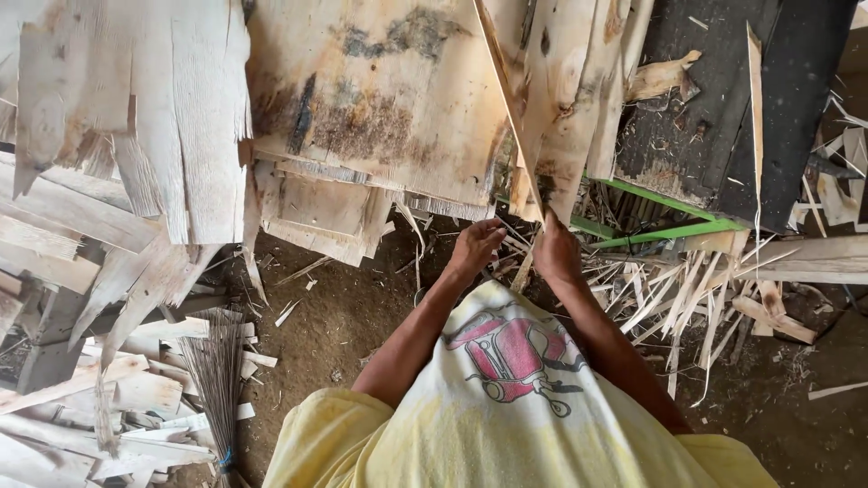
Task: Trimming the edges of thin wood veneer sheets using a large industrial guillotine shear.
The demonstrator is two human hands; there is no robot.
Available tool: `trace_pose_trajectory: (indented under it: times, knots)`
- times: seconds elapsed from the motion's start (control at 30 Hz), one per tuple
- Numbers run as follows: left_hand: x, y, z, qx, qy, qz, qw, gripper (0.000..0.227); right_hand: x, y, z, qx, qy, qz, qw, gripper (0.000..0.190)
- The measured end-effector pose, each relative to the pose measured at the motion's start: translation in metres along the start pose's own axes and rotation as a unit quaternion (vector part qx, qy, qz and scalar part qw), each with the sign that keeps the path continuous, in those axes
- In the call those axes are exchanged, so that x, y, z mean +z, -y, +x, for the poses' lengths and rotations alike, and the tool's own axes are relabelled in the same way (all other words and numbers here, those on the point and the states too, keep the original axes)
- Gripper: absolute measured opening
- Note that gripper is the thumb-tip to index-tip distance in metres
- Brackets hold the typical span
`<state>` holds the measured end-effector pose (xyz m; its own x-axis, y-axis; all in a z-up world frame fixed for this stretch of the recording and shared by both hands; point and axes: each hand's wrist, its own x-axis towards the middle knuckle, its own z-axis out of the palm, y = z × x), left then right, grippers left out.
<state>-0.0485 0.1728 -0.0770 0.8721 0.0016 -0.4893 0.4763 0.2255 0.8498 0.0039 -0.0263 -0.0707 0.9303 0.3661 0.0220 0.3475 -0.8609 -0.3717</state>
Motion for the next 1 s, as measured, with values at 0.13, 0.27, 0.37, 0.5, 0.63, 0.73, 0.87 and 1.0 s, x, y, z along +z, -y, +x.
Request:
trace_pose_trajectory:
  times: [0.13, 0.27, 0.37, 0.5, 0.63, 0.73, 0.87, 1.0]
  knots:
    - [0.019, 0.002, 0.011, 0.045, 0.032, -0.011, 0.998, 0.068, -0.056, -0.005, -0.005, 0.207, 0.084, 0.119, 0.968, 0.038]
    - [0.054, -0.036, 0.006, 0.082, 0.044, -0.025, 0.995, 0.070, -0.073, -0.033, -0.027, 0.201, 0.044, 0.615, 0.761, 0.057]
    - [0.089, -0.048, 0.008, 0.104, 0.051, -0.063, 0.991, 0.067, -0.086, -0.051, -0.054, 0.175, 0.065, 0.723, 0.665, 0.055]
    - [0.136, -0.046, 0.021, 0.111, 0.016, -0.077, 0.991, 0.056, -0.121, -0.060, -0.087, 0.216, 0.089, 0.681, 0.694, 0.061]
    - [0.192, -0.018, 0.049, 0.190, 0.034, -0.071, 0.979, 0.050, -0.109, -0.112, -0.118, 0.194, 0.120, 0.717, 0.658, 0.060]
    - [0.230, 0.014, 0.078, 0.255, 0.053, 0.022, 0.965, 0.060, -0.094, -0.151, -0.141, 0.217, 0.146, 0.689, 0.676, 0.051]
    - [0.269, -0.040, 0.044, 0.264, 0.105, 0.300, 0.910, 0.063, -0.084, -0.199, -0.166, 0.173, 0.188, 0.622, 0.740, 0.029]
    - [0.283, -0.096, 0.009, 0.087, 0.097, 0.470, 0.873, 0.060, -0.097, -0.208, -0.185, 0.213, 0.169, 0.681, 0.680, 0.030]
